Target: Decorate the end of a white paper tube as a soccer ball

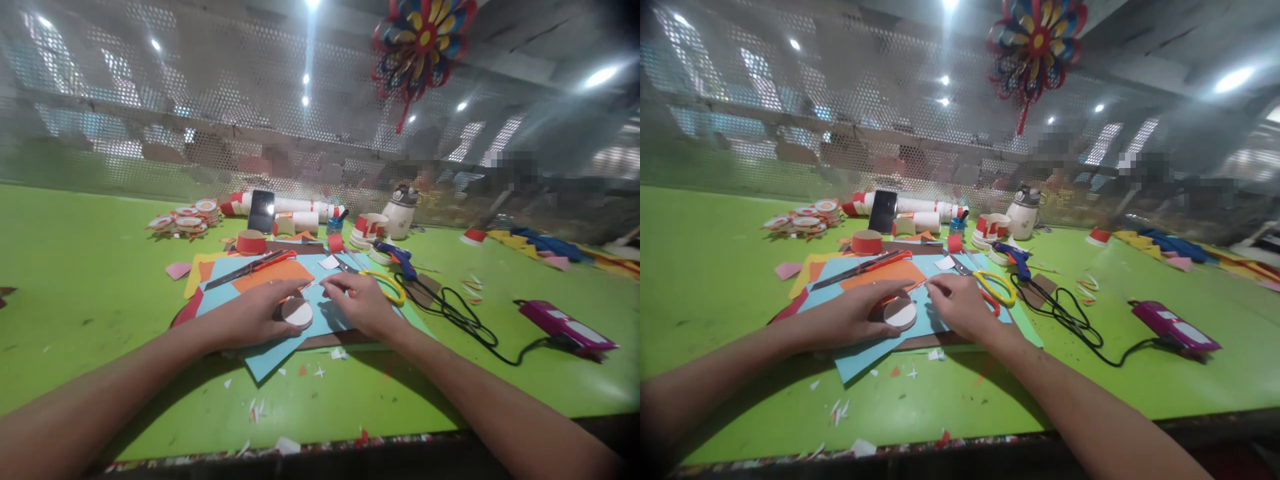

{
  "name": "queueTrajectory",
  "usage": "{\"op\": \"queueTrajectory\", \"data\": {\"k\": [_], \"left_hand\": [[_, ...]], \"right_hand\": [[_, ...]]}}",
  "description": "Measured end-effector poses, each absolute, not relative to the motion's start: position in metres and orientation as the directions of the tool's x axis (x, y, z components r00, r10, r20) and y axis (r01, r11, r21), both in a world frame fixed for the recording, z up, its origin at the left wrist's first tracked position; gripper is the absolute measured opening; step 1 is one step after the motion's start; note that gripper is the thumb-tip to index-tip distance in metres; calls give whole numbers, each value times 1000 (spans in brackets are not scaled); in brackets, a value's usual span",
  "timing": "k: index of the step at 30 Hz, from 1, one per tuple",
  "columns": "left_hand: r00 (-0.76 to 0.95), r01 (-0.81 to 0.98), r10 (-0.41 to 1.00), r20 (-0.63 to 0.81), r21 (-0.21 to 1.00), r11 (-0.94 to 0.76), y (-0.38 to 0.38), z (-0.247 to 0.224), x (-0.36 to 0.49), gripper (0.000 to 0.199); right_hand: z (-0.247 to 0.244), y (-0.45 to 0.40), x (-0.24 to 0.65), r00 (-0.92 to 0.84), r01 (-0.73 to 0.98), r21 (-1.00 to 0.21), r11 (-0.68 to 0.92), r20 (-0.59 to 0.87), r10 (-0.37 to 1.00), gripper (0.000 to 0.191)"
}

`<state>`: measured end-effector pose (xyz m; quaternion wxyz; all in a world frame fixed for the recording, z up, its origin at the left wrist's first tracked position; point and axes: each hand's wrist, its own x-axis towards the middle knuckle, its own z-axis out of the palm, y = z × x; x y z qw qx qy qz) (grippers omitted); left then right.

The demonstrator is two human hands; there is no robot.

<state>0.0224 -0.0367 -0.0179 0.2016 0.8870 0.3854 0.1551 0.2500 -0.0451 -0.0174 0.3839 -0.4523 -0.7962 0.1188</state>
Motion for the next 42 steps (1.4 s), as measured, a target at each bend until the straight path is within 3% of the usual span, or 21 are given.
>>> {"op": "queueTrajectory", "data": {"k": [11, 16, 19, 24, 26, 29, 36, 42], "left_hand": [[680, 567, 723, 121, 539, -623, -38, -6, 17, 75], [680, 531, 703, 209, 521, -668, -34, 1, 10, 59], [511, 521, 770, 382, 575, -631, -28, 6, 8, 49], [-89, 427, 766, 637, 719, -548, -9, 25, -12, 25], [-321, 294, 721, 614, 789, -540, 1, 35, -30, 21], [-496, 224, 661, 563, 819, -529, 16, 43, -57, 18], [-552, 234, 697, 459, 887, -398, 45, 16, -74, 8], [-521, 282, 720, 458, 889, -361, 39, 24, -73, 14]], "right_hand": [[-18, -42, 253, -300, 658, -547, 518, 441, 846, 18], [-14, -52, 247, -434, 635, -499, 589, 401, 807, 29], [-13, -58, 244, -509, 608, -461, 646, 398, 763, 37], [-20, -59, 242, -493, 647, -377, 663, 456, 741, 32], [-22, -56, 243, -385, 664, -416, 621, 522, 761, 26], [-19, -52, 247, -278, 663, -480, 575, 555, 784, 22], [-13, -47, 256, -221, 670, -503, 546, 567, 794, 31], [-10, -41, 261, -135, 699, -504, 508, 605, 785, 31]]}}
